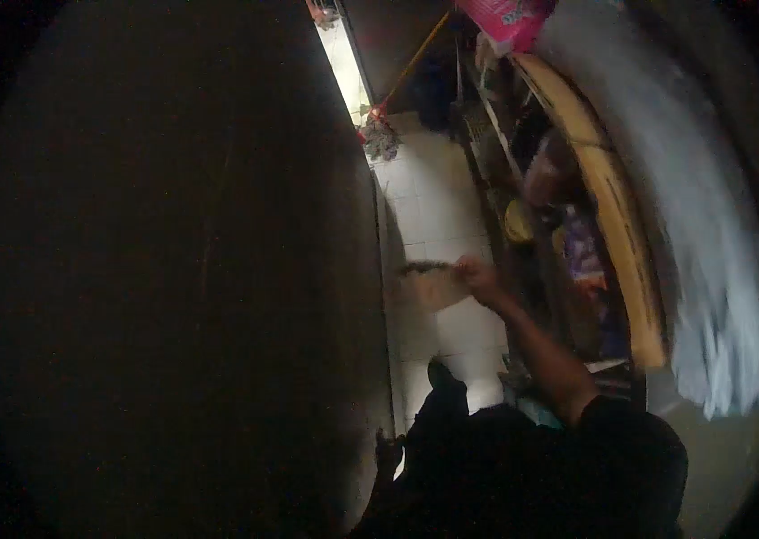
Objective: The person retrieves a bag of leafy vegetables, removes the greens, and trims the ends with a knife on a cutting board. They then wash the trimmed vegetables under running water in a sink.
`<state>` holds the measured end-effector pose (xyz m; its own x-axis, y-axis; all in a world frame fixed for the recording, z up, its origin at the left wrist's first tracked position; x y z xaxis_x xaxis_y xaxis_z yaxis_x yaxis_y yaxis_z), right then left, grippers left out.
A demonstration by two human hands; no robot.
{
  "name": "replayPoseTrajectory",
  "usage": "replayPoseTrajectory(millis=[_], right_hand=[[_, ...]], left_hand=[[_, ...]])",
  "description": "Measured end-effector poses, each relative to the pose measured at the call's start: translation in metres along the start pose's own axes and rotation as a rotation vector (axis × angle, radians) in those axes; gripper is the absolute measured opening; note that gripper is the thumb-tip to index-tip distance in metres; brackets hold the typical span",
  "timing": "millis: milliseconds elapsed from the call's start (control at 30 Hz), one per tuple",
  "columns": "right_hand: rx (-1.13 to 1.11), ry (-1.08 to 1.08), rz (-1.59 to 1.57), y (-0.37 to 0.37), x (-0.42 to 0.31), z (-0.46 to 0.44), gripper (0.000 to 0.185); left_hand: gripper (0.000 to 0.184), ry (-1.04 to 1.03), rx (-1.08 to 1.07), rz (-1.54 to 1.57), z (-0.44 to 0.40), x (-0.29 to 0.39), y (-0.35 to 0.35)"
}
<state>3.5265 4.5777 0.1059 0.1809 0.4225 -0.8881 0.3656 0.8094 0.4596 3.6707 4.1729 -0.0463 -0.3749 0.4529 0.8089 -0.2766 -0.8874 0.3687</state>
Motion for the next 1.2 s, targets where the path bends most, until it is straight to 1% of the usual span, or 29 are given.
replayPoseTrajectory(millis=[67, 167, 267, 333, 400, 467, 533, 567, 600, 667, 700, 733, 767, 800, 867, 900, 933, 967, 1033, 1100, 1133, 1200], right_hand=[[0.128, 0.031, 0.105, 0.018, 0.002, -0.062, 0.013], [0.192, 0.182, -0.387, 0.037, 0.033, -0.156, 0.018], [0.199, 0.206, -0.533, 0.077, 0.049, -0.255, 0.025], [0.344, 0.339, -0.143, 0.1, 0.026, -0.315, 0.026], [0.381, 0.343, 0.029, 0.11, 0.002, -0.367, 0.026], [0.295, 0.228, -0.027, 0.113, -0.019, -0.431, 0.024], [0.315, 0.27, 0.029, 0.107, -0.002, -0.522, 0.023], [0.323, 0.274, 0.061, 0.096, 0.003, -0.552, 0.023], [0.328, 0.206, 0.057, 0.093, -0.013, -0.568, 0.023], [0.342, 0.102, 0.069, 0.094, -0.051, -0.629, 0.024], [0.365, 0.199, 0.027, 0.098, -0.046, -0.679, 0.024], [0.396, 0.313, -0.012, 0.088, -0.041, -0.699, 0.024], [0.422, 0.416, -0.053, 0.086, -0.051, -0.732, 0.024], [0.388, 0.405, -0.123, 0.085, -0.05, -0.768, 0.023], [0.333, 0.357, -0.262, 0.089, -0.038, -0.826, 0.021], [0.394, 0.405, -0.244, 0.087, -0.013, -0.866, 0.021], [0.448, 0.454, -0.23, 0.081, 0.03, -0.919, 0.021], [0.501, 0.513, -0.206, 0.08, 0.053, -0.963, 0.021], [0.473, 0.44, -0.037, 0.095, 0.067, -1.006, 0.021], [0.384, 0.364, 0.028, 0.1, 0.083, -1.025, 0.021], [0.321, 0.352, 0.011, 0.11, 0.08, -1.04, 0.022], [0.288, 0.338, 0.025, 0.113, 0.081, -1.079, 0.022]], left_hand=[[0.064, 0.012, -0.07, 0.029, -0.041, 0.025, -0.02], [0.063, -0.005, -0.178, 0.039, -0.105, 0.079, -0.043], [0.062, -0.042, -0.225, 0.03, -0.17, 0.133, -0.065], [0.061, -0.055, -0.241, 0.019, -0.217, 0.168, -0.082], [0.06, -0.064, -0.232, 0.014, -0.261, 0.197, -0.099], [0.059, -0.057, -0.208, 0.023, -0.304, 0.234, -0.114], [0.059, -0.057, -0.169, 0.035, -0.347, 0.267, -0.123], [0.058, -0.053, -0.158, 0.04, -0.364, 0.277, -0.125], [0.058, -0.049, -0.15, 0.038, -0.381, 0.294, -0.125], [0.057, -0.025, -0.131, 0.057, -0.418, 0.326, -0.131], [0.057, -0.003, -0.116, 0.063, -0.438, 0.346, -0.139], [0.056, 0.006, -0.101, 0.079, -0.454, 0.345, -0.144], [0.056, 0.02, -0.095, 0.088, -0.474, 0.359, -0.147], [0.055, 0.035, -0.088, 0.095, -0.496, 0.369, -0.152], [0.055, 0.047, -0.093, 0.097, -0.541, 0.39, -0.161], [0.054, 0.048, -0.102, 0.097, -0.57, 0.403, -0.166], [0.054, 0.051, -0.107, 0.099, -0.597, 0.421, -0.171], [0.053, 0.041, -0.117, 0.094, -0.627, 0.439, -0.173], [0.053, 0.011, -0.146, 0.081, -0.683, 0.485, -0.181], [0.052, -0.033, -0.174, 0.063, -0.738, 0.534, -0.189], [0.051, -0.055, -0.184, 0.061, -0.766, 0.557, -0.197], [0.051, -0.082, -0.185, 0.063, -0.819, 0.599, -0.211]])
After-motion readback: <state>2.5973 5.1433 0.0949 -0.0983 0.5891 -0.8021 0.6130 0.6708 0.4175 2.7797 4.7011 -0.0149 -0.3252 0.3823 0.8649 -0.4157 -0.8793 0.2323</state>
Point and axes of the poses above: each hand's wrist, its own z-axis away from the middle knuckle, its own y-axis out of the back of the hand, x = y × z, the point moved 3 cm from there along -z, towards the middle knuckle, and after that the axes turned 9 degrees about z, right-handed, at the moved point
